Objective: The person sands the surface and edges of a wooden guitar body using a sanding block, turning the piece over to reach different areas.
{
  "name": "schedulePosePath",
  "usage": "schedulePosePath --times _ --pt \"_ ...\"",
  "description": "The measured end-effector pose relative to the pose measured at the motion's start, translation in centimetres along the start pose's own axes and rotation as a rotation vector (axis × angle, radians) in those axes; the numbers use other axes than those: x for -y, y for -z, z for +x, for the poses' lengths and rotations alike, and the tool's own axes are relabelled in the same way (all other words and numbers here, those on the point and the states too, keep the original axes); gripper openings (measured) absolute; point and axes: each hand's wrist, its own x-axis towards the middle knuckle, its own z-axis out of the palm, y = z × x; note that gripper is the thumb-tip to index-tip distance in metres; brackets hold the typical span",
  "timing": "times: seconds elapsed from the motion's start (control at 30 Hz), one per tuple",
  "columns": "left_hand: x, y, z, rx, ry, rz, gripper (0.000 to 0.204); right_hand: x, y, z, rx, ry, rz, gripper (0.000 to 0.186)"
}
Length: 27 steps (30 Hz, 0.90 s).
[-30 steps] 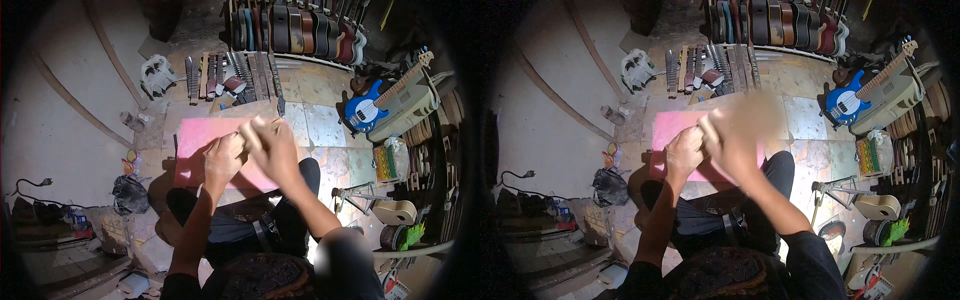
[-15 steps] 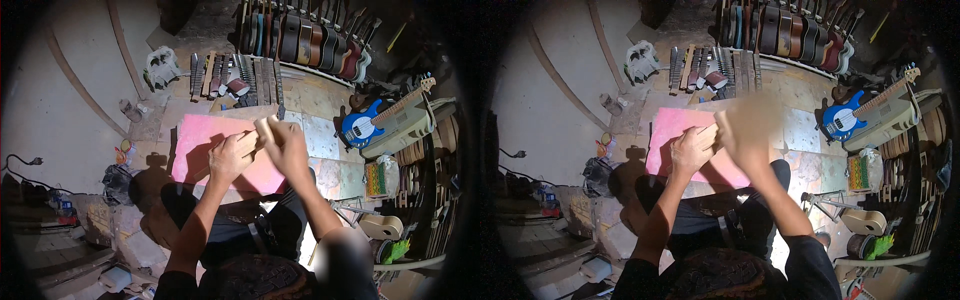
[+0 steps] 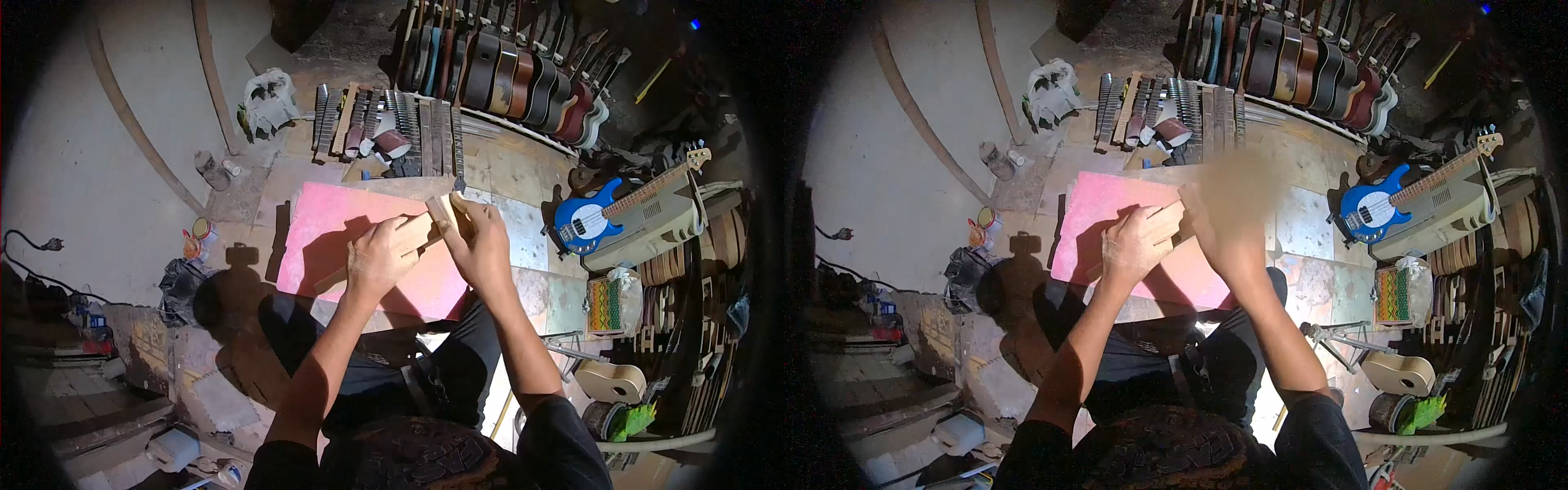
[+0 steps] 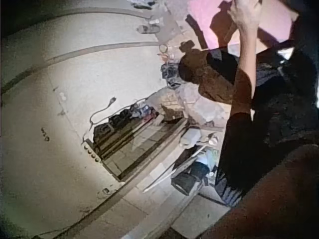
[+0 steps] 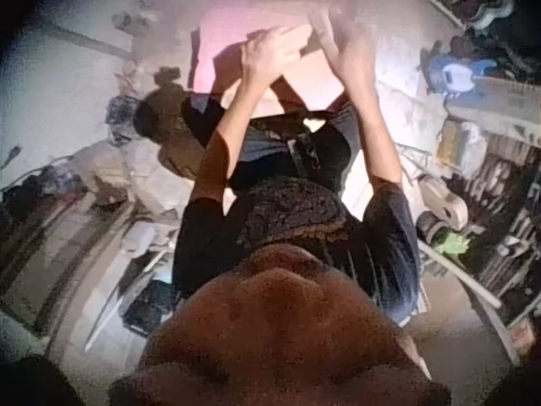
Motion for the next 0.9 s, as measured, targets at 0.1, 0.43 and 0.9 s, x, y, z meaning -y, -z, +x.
schedulePosePath --times 0.1,0.43,0.9 --pt "0.8 0.9 -0.1 -0.043 -0.056 -0.049 0.054 2.7 -1.4 -2.5 -0.077 0.214 -0.149 0.040" --pt "1.1 0.1 -0.9 -0.086 0.011 0.051 0.050 3.2 -0.8 -2.5 0.024 0.098 -0.072 0.041" --pt "0.9 0.2 -1.0 -0.051 0.016 0.145 0.049 0.3 -1.1 -1.1 -0.060 0.115 0.012 0.051"
